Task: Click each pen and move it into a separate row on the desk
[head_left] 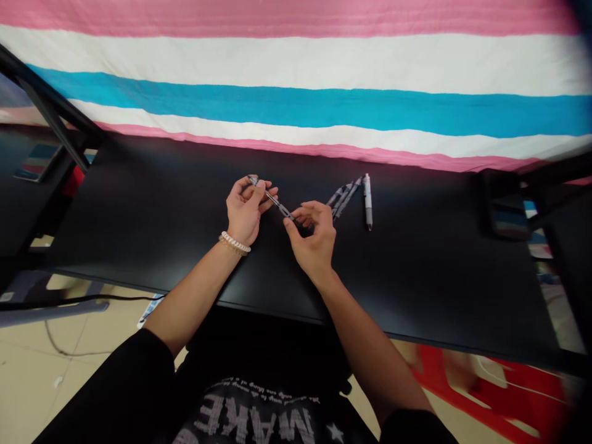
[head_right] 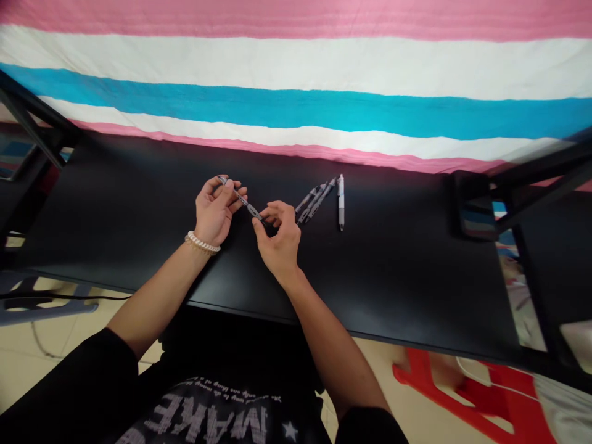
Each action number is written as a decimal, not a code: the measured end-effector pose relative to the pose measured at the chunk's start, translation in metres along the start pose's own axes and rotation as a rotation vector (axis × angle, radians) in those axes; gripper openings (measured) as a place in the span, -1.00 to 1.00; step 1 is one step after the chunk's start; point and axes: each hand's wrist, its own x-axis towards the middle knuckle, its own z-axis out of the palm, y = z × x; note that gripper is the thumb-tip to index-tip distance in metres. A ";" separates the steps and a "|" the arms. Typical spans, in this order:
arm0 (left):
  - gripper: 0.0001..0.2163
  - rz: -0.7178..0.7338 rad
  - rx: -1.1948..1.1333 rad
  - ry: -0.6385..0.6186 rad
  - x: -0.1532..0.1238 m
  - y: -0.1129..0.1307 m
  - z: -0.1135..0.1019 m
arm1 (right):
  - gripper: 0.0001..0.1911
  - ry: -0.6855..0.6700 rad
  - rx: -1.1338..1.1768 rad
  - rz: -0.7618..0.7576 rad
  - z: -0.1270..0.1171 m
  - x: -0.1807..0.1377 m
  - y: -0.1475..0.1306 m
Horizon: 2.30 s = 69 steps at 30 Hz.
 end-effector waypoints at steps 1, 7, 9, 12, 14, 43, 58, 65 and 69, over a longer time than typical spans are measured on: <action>-0.80 0.003 -0.003 0.002 0.000 0.000 0.000 | -0.70 0.003 0.008 0.004 0.000 0.000 -0.001; -0.78 0.005 0.003 0.000 0.000 0.000 0.000 | -0.70 0.026 0.003 0.005 -0.001 0.000 -0.001; -0.78 0.000 0.010 0.001 0.000 0.000 0.000 | -0.70 0.030 -0.004 0.018 -0.001 0.000 -0.001; -0.79 -0.003 0.001 -0.004 0.000 0.000 0.000 | -0.70 0.009 -0.015 0.000 -0.001 0.001 -0.001; -0.79 0.002 -0.011 -0.012 0.000 -0.001 0.000 | -0.74 -0.007 -0.029 -0.002 -0.001 0.001 -0.001; -0.67 -0.319 -0.306 -0.098 -0.006 0.024 0.004 | -0.73 -0.346 -0.031 -0.073 0.007 -0.009 -0.002; -0.42 -0.199 0.013 -0.376 -0.004 -0.002 -0.001 | -0.68 -0.301 -0.226 -0.062 0.003 -0.006 0.004; -0.45 0.082 0.486 -0.546 -0.004 -0.024 -0.010 | -0.70 -0.006 -0.589 -0.031 -0.013 0.008 0.017; -0.62 0.196 0.672 -0.522 -0.004 -0.022 -0.009 | -0.52 0.175 -0.675 0.046 -0.037 0.023 0.032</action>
